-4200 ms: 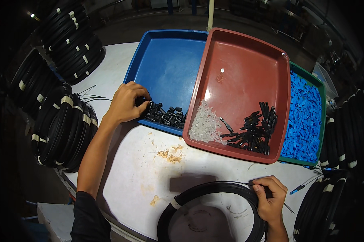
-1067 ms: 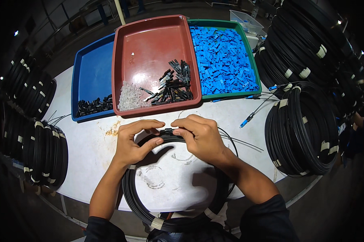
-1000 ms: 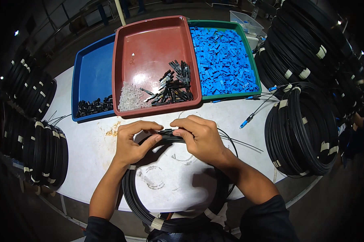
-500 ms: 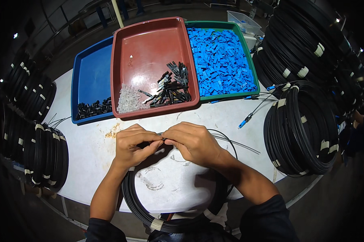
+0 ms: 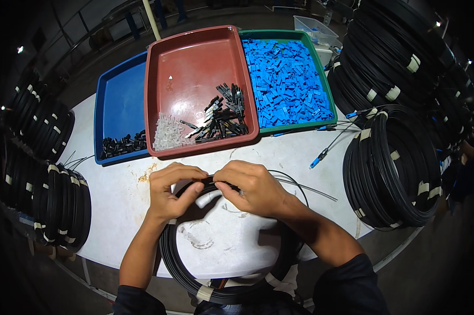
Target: The person assembles electrical wire harnesses by hand, attaching plastic connectors and electrical terminals to the wire harnesses.
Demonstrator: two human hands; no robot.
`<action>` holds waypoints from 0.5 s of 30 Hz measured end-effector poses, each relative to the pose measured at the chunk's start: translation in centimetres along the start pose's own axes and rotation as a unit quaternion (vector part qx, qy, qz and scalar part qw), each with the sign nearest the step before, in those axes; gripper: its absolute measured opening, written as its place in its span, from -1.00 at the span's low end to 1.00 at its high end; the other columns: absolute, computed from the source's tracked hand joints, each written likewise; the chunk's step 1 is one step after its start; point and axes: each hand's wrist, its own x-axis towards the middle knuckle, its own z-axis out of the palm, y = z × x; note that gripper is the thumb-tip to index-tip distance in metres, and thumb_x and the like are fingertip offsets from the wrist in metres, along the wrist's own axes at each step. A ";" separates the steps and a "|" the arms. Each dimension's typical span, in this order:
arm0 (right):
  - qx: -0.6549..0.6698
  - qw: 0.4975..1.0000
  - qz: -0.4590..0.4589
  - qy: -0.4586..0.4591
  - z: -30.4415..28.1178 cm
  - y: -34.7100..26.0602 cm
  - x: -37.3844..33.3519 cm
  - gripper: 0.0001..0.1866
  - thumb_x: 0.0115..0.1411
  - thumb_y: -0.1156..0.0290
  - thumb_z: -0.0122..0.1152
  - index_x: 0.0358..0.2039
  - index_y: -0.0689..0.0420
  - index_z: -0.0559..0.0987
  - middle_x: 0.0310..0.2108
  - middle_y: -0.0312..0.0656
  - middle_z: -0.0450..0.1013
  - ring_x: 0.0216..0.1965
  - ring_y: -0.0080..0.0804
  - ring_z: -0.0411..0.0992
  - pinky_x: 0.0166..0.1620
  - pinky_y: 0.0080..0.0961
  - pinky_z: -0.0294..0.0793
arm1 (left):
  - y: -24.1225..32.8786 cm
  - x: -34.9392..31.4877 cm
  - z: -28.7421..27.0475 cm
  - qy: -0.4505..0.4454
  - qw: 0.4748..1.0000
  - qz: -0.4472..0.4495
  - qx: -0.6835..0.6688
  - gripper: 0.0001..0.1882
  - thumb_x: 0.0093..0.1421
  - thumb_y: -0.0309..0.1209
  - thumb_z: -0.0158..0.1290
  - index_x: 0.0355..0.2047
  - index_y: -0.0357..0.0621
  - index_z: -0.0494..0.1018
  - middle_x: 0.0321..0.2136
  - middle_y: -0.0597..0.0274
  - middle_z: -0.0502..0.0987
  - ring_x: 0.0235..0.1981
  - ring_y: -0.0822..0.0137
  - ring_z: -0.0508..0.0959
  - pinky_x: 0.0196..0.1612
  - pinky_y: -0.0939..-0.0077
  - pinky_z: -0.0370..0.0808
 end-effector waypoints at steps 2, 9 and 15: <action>0.003 1.000 0.007 0.001 -0.1 0.3 -0.2 -0.87 0.14 0.62 0.34 -0.27 0.27 0.68 -0.34 -0.08 0.61 -0.35 -0.23 0.61 -0.27 -0.42 0.60 | 0.1 0.0 -0.2 0.033 0.997 -0.054 -0.034 -0.80 0.11 -0.50 0.27 -0.23 -0.26 0.69 -0.30 0.06 0.71 -0.31 0.26 0.68 -0.20 0.44 0.54; 0.008 1.000 0.012 0.004 0.1 0.9 -0.4 -0.90 0.18 0.55 0.29 -0.28 0.26 0.63 -0.39 -0.08 0.54 -0.36 -0.15 0.54 -0.25 -0.29 0.54 | -2.3 4.2 -2.8 -0.032 0.984 -0.018 0.176 -0.76 0.16 -0.57 0.14 -0.16 -0.24 0.64 -0.25 0.02 0.67 -0.18 0.03 0.62 -0.02 0.24 0.50; 0.004 1.000 0.003 0.001 0.0 0.7 -0.2 -0.90 0.15 0.60 0.32 -0.29 0.27 0.64 -0.36 -0.06 0.59 -0.36 -0.17 0.58 -0.27 -0.35 0.57 | -7.9 9.8 -4.8 -0.202 0.914 0.069 0.345 -0.69 -0.05 -0.58 0.23 -0.22 -0.13 0.67 -0.28 0.18 0.66 -0.13 0.10 0.58 -0.01 0.19 0.49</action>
